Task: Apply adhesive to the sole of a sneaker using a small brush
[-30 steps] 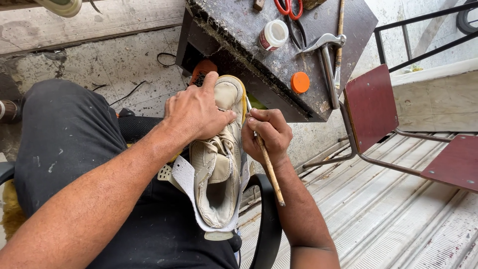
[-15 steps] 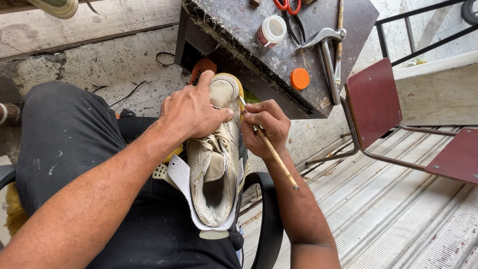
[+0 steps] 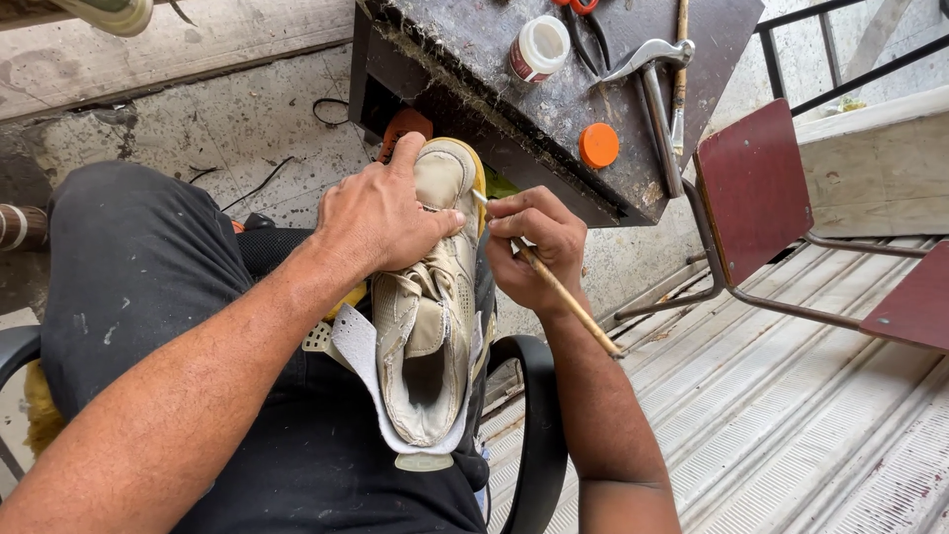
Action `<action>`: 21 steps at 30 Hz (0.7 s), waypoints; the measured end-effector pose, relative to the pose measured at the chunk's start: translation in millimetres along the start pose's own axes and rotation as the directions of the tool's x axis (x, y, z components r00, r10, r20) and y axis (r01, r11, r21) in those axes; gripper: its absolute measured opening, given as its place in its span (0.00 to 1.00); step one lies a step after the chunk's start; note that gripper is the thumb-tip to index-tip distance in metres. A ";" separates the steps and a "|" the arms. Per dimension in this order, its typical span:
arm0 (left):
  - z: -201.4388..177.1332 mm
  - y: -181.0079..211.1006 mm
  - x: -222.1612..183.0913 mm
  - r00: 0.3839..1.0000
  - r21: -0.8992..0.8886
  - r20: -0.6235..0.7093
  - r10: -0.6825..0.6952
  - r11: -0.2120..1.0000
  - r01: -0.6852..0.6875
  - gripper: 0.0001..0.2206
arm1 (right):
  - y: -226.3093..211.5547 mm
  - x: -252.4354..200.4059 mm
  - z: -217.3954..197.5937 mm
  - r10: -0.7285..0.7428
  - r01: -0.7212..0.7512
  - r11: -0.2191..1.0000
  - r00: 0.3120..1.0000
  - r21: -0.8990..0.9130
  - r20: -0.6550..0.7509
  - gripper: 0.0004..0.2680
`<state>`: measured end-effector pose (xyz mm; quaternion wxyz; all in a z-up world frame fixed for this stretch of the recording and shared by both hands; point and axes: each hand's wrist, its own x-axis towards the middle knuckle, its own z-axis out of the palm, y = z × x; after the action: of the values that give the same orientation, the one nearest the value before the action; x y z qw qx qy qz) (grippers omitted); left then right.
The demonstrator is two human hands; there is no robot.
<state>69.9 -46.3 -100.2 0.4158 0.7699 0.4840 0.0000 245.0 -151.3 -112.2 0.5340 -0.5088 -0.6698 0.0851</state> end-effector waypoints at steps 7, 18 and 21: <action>-1.1 4.5 -4.7 1.000 0.018 -0.018 -0.009 1.000 0.009 0.37 | 0.6 0.3 -2.4 0.005 -0.005 1.000 1.000 -0.016 0.005 0.08; -3.3 9.6 -8.0 0.999 0.000 -0.045 0.012 1.000 -0.012 0.37 | -3.5 -10.4 8.4 -0.144 0.128 0.935 0.989 -0.331 -0.023 0.06; -3.7 9.2 -7.3 0.999 0.016 -0.042 0.021 1.000 -0.021 0.36 | 2.6 -12.8 11.5 -0.243 0.212 0.896 0.970 -0.390 -0.030 0.06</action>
<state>71.3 -51.1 -89.0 0.3995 0.7780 0.4847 0.0170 236.1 -155.0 -126.8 0.4561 -0.5246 -0.7069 -0.1306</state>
